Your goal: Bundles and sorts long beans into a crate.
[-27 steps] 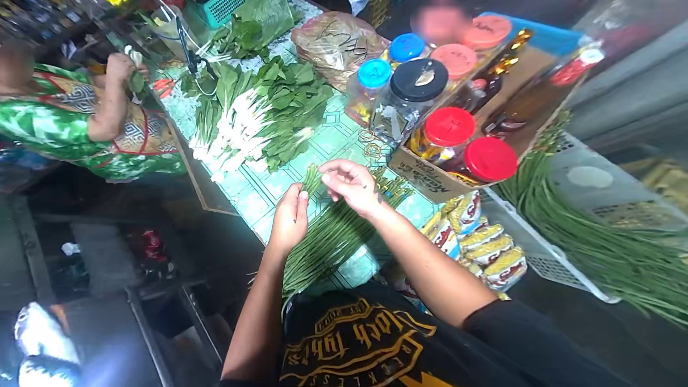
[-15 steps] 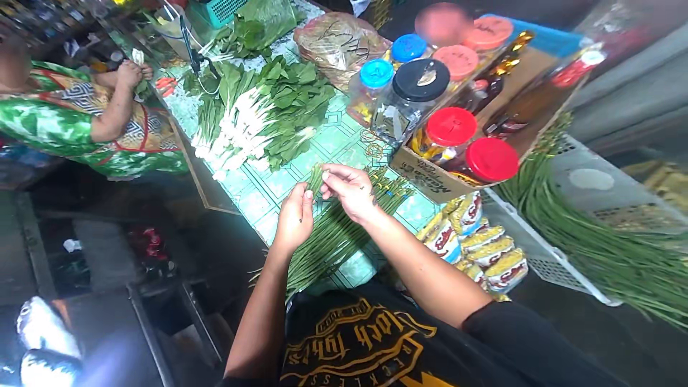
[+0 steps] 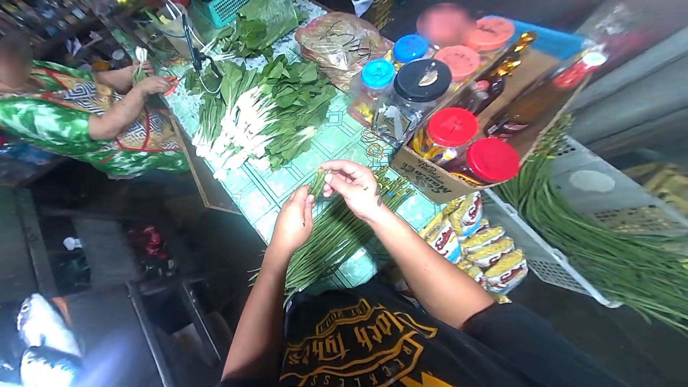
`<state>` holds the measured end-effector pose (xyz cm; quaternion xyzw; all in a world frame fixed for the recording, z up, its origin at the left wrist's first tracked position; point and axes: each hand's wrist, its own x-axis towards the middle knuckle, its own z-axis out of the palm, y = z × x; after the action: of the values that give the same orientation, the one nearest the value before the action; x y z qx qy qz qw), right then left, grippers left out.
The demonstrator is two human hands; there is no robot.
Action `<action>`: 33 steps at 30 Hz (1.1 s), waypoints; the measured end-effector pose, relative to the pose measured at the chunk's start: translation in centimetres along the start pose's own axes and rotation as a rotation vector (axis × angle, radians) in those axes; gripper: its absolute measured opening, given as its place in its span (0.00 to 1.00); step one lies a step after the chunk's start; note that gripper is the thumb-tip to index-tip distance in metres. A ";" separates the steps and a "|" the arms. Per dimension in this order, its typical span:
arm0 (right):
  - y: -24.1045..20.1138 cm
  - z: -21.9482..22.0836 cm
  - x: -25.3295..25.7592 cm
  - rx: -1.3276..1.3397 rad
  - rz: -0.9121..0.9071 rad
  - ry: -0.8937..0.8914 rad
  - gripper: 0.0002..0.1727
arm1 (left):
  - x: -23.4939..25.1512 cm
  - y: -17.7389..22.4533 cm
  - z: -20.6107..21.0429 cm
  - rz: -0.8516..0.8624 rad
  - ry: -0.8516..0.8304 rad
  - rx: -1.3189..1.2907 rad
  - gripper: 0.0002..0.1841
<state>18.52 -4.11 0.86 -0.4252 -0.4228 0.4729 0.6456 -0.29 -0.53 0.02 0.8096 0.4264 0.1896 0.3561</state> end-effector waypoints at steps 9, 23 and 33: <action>-0.2 -0.3 0.0 -0.201 -0.050 -0.070 0.21 | -0.2 -0.5 -0.1 0.045 -0.003 0.065 0.21; -0.1 -0.3 0.1 -0.441 -0.171 -0.030 0.17 | 0.7 0.0 0.3 0.125 -0.012 0.091 0.22; -0.1 -0.6 -0.1 -0.519 -0.244 -0.089 0.20 | 0.8 -0.5 1.0 0.142 0.059 0.107 0.19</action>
<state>19.07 -4.28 0.78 -0.5009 -0.6056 0.2860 0.5482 0.48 -0.11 -1.00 0.8496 0.3877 0.2150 0.2856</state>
